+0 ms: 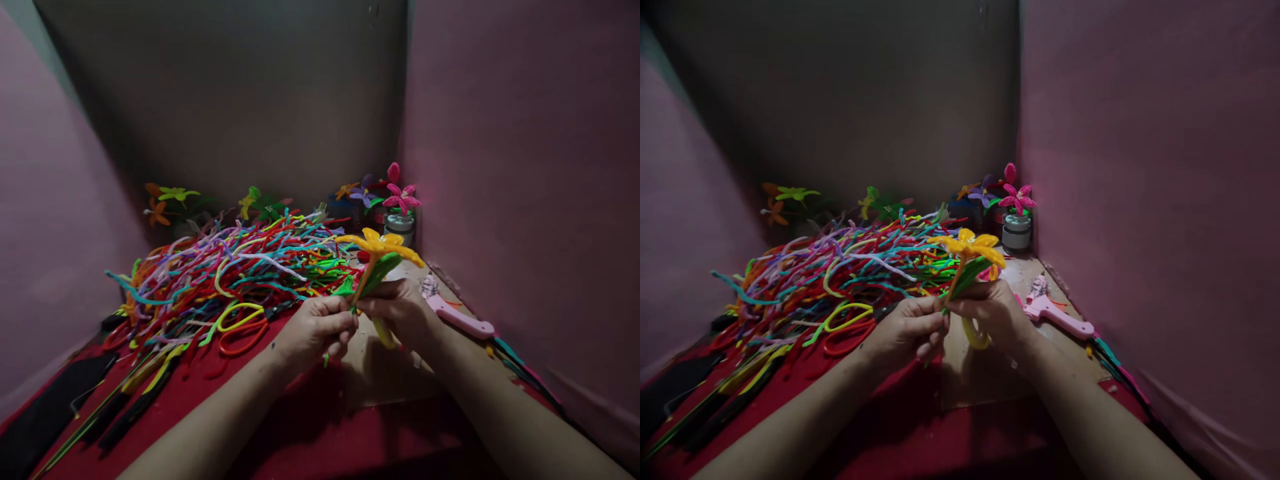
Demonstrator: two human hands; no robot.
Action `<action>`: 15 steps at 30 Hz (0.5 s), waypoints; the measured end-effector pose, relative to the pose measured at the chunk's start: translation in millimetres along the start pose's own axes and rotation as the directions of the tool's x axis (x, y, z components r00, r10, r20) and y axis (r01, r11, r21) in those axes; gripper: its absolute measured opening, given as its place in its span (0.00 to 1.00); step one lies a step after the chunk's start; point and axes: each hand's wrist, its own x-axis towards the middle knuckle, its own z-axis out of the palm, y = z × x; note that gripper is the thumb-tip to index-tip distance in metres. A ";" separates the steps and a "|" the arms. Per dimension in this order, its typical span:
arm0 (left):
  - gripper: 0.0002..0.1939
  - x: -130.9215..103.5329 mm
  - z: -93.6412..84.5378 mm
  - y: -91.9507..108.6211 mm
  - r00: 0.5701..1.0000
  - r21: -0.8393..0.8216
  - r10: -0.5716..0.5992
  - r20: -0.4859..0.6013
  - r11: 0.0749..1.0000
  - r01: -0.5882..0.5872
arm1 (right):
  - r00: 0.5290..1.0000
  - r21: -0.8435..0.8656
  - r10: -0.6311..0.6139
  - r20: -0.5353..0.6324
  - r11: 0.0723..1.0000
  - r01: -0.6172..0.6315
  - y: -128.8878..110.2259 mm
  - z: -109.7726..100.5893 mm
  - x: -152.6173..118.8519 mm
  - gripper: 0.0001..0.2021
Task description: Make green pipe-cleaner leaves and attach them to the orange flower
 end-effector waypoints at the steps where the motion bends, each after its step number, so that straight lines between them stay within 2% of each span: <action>1: 0.08 -0.6 -1.5 -1.1 0.997 -0.080 -0.035 0.064 0.996 0.040 | 0.999 0.040 0.025 0.023 0.999 -0.026 -0.2 0.5 -0.8 0.09; 5: 0.09 -3.3 -5.5 -4.6 0.945 -0.272 -0.089 0.314 0.945 0.179 | 0.990 0.097 0.091 0.107 0.990 -0.101 3.5 6.1 -4.1 0.08; 7: 0.10 -3.3 -5.6 -3.3 0.935 -0.279 -0.091 0.344 0.940 0.194 | 0.993 0.115 0.079 0.083 0.989 -0.088 5.9 8.6 -4.9 0.07; 9: 0.10 -2.3 -4.0 -0.3 0.962 -0.188 -0.081 0.260 0.973 0.133 | 0.999 0.125 0.050 0.005 0.991 -0.050 7.7 9.4 -4.4 0.05; 11: 0.10 -1.0 -0.3 2.1 0.997 0.034 -0.021 0.074 0.999 0.019 | 0.997 0.102 0.014 -0.080 0.995 -0.006 9.1 8.6 -2.9 0.03; 12: 0.10 -0.5 2.1 2.5 0.999 0.172 0.034 -0.027 0.985 -0.029 | 0.993 0.077 -0.003 -0.119 0.997 0.013 9.8 8.0 -2.0 0.02; 13: 0.09 -0.3 4.7 2.1 0.988 0.309 0.101 -0.115 0.949 -0.061 | 0.988 0.043 -0.020 -0.152 0.999 0.026 10.6 7.5 -1.3 0.02; 15: 0.08 -0.5 9.5 -0.1 0.939 0.529 0.252 -0.234 0.843 -0.094 | 0.975 -0.032 -0.052 -0.215 0.998 0.046 12.2 7.3 -0.1 0.03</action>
